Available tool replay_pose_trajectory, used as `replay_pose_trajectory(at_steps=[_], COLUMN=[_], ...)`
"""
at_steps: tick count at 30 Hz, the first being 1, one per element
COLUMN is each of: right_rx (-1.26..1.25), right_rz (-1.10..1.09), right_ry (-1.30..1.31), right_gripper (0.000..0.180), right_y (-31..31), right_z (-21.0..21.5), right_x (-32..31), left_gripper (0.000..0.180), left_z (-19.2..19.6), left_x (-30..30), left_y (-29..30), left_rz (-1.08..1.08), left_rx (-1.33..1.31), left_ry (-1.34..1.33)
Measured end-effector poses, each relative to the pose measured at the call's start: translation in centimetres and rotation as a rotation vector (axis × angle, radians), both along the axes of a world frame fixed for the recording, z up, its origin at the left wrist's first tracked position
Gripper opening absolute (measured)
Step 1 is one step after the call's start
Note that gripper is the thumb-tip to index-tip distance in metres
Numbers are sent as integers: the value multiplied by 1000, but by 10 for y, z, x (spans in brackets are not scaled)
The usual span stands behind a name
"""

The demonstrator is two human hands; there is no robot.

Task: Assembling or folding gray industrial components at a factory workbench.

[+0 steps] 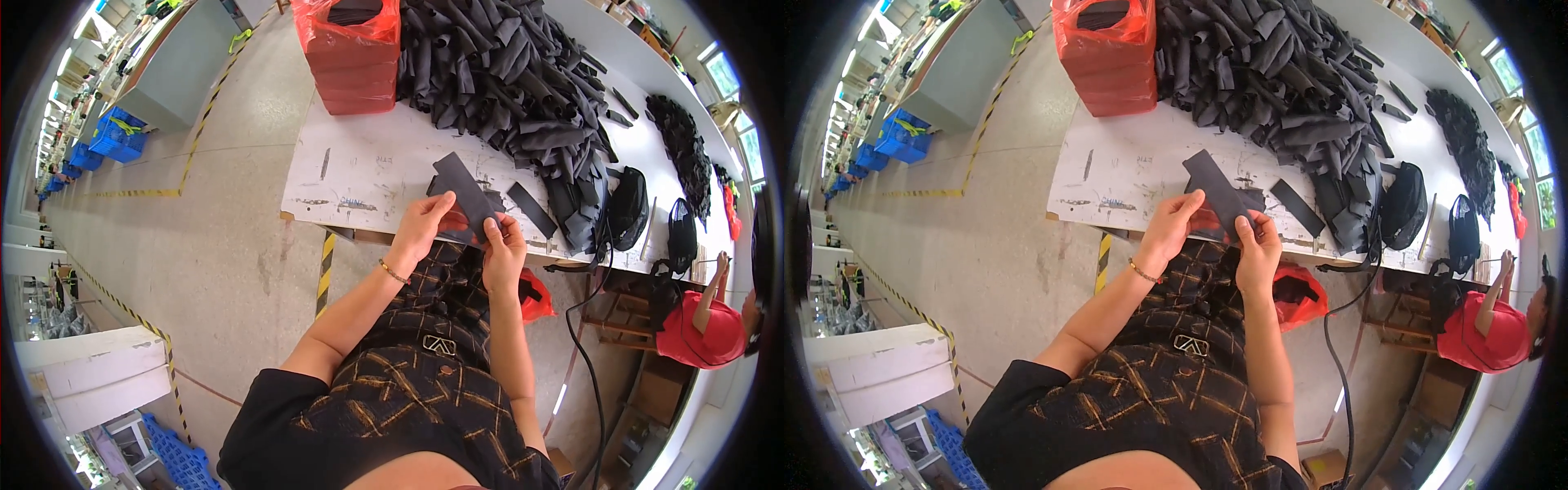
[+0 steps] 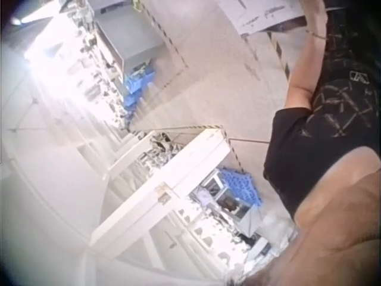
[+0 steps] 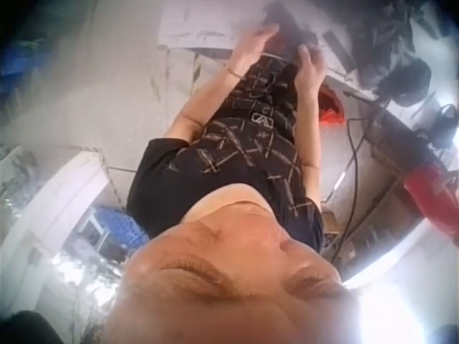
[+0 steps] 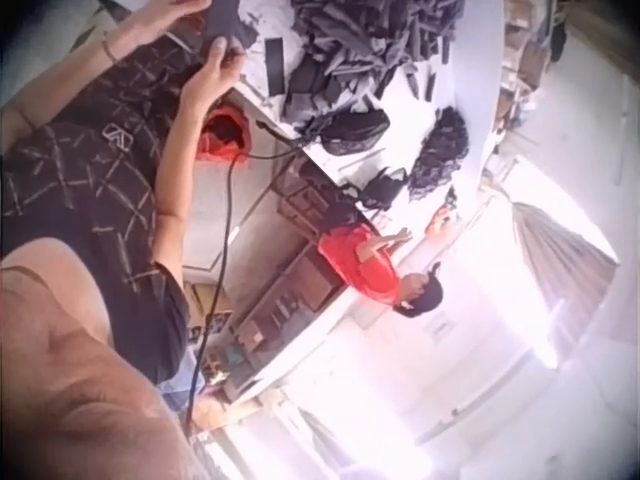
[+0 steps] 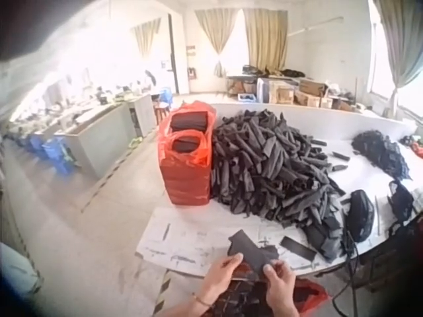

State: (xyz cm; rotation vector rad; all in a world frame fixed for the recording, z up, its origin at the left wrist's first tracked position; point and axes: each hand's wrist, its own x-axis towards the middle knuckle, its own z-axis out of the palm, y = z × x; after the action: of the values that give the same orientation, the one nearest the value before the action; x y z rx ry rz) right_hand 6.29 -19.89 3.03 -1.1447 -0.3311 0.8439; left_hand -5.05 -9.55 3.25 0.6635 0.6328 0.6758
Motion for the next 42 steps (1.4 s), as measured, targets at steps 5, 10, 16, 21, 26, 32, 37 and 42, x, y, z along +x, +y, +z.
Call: replay_pose_trajectory(at_steps=[5, 10, 16, 21, 26, 32, 37, 42], right_rx=[13, -40, -67, -33, -59, -94, -182, -481], right_rz=[-12, -42, -23, -18, -21, 26, 29, 63], right_ry=[-17, -105, -52, 1, -1, -69, -236, -715], right_gripper=[16, 14, 14, 15, 15, 16, 16, 22], right_y=[0, -3, -2, -2, -5, -6, -8, -14], right_z=[-2, -14, -9, -11, -10, -11, -11, -27], right_x=[-4, -4, -4, -5, -3, -3, 4, 30], left_gripper=[20, 17, 15, 17, 19, 19, 15, 24], left_z=[-15, -18, -11, -18, -19, -17, -27, -48], left_x=[-1, -1, 3, 0, -2, -9, -19, -24], left_y=[-7, -6, -9, -8, -1, 24, 9, -4], left_rz=[-25, -45, -49, -151, -184, 2, 9, 140], left_rx=[147, 151, 113, 245, 190, 182, 127, 142], left_ry=[208, 83, 126, 158, 46, 71, 59, 260])
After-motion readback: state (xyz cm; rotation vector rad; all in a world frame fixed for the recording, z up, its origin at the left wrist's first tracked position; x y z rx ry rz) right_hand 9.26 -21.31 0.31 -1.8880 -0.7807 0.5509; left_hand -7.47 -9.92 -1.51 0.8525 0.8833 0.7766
